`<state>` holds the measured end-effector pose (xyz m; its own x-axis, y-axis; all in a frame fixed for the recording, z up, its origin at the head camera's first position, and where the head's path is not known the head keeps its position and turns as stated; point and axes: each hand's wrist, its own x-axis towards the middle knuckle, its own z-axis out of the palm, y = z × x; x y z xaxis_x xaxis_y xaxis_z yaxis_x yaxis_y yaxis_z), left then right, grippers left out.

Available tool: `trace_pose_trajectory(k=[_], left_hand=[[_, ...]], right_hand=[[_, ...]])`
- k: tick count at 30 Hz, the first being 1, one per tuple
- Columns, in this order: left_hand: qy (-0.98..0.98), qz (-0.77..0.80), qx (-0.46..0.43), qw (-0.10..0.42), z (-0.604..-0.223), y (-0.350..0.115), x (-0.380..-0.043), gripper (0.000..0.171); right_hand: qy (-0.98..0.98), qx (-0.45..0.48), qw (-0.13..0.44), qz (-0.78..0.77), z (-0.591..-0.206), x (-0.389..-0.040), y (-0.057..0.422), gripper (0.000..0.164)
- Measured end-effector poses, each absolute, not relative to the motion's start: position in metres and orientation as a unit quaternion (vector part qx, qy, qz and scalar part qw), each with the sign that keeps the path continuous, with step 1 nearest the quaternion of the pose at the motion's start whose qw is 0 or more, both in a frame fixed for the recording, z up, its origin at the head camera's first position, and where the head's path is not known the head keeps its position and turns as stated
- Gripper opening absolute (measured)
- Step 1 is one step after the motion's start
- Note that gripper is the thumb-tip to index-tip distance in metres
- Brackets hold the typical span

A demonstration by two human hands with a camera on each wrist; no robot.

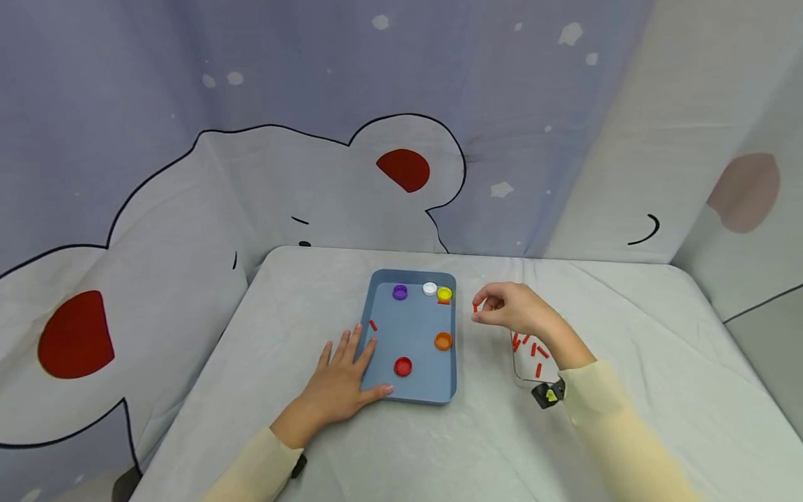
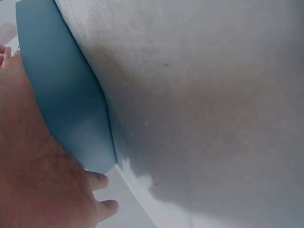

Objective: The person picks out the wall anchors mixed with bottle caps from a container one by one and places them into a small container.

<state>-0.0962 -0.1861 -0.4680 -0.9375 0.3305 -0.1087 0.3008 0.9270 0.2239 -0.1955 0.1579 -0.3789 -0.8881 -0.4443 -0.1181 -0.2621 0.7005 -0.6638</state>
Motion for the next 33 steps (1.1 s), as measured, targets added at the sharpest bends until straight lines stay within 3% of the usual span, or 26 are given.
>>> trace_pose_trajectory(k=[17, 33], left_hand=[[0.977, 0.113, 0.166, 0.07, -0.47, -0.188, -0.092, 0.095], [0.979, 0.106, 0.162, 0.063, -0.474, -0.188, -0.095, 0.097]], right_hand=[[0.916, -0.156, 0.126, -0.348, -0.39, -0.168, 0.228, 0.022], [0.914, -0.167, 0.123, -0.347, -0.402, -0.161, 0.245, 0.022]])
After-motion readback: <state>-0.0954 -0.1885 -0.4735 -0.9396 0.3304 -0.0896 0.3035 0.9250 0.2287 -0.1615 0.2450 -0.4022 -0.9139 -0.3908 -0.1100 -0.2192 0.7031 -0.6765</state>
